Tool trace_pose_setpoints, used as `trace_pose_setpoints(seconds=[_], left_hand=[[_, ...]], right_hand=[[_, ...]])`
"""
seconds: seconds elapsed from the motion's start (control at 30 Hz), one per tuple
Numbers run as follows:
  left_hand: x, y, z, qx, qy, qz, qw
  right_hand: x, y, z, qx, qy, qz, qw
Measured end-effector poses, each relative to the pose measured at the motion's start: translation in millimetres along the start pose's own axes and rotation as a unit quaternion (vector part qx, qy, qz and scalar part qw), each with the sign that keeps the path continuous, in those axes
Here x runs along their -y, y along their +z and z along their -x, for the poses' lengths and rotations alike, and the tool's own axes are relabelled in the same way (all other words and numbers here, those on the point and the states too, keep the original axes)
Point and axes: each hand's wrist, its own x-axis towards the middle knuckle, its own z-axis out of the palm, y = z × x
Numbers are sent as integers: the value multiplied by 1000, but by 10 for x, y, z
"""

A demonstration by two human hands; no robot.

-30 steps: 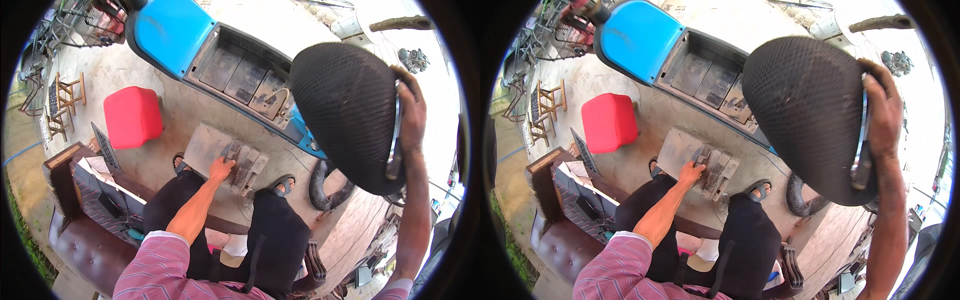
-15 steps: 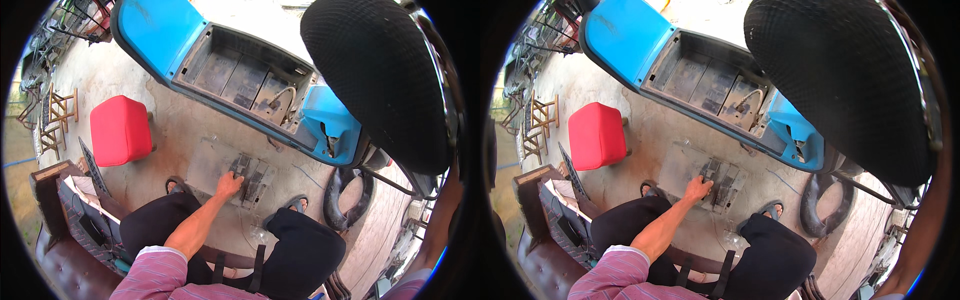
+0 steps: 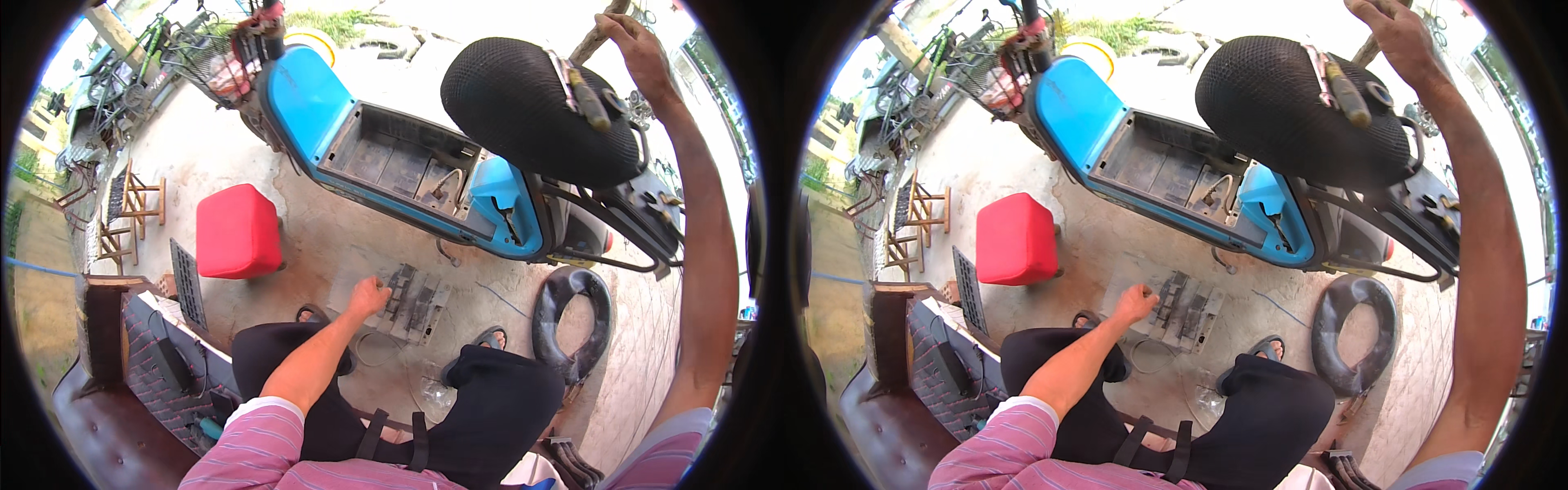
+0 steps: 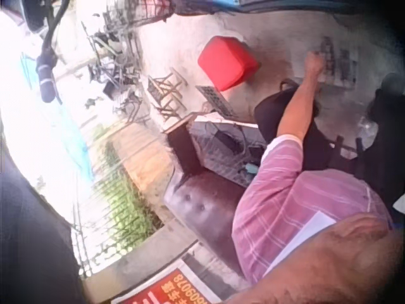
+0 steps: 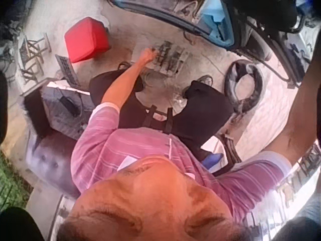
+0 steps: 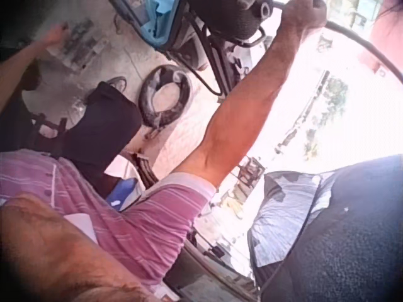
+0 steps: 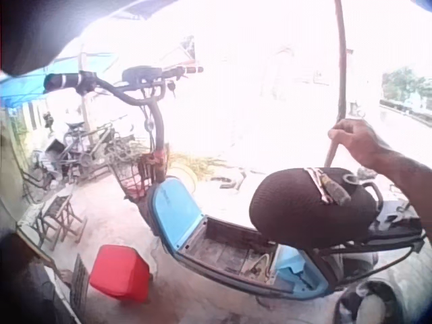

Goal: The person walks to a scooter repair shop, opens the seat of a blue scooter, removes the battery, and uses a cordless drill to work on the battery casing. The person then uses the drill on the scooter frame.

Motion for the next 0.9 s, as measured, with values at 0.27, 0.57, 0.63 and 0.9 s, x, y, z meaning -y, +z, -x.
trace_pose_setpoints(seconds=[0.27,0.57,0.63,0.9], left_hand=[[-522,-1295,1029,-20,66,50,996],[-216,-1515,1362,23,100,122,987],[-267,-1589,1343,49,72,124,988],[-816,-1502,178,59,143,120,981]], right_hand=[[2041,466,2000,-94,-70,-71,991],[2526,2256,3607,559,-87,-56,823],[2506,2581,3769,558,-76,-111,819],[2151,3276,3565,530,-26,-135,837]])
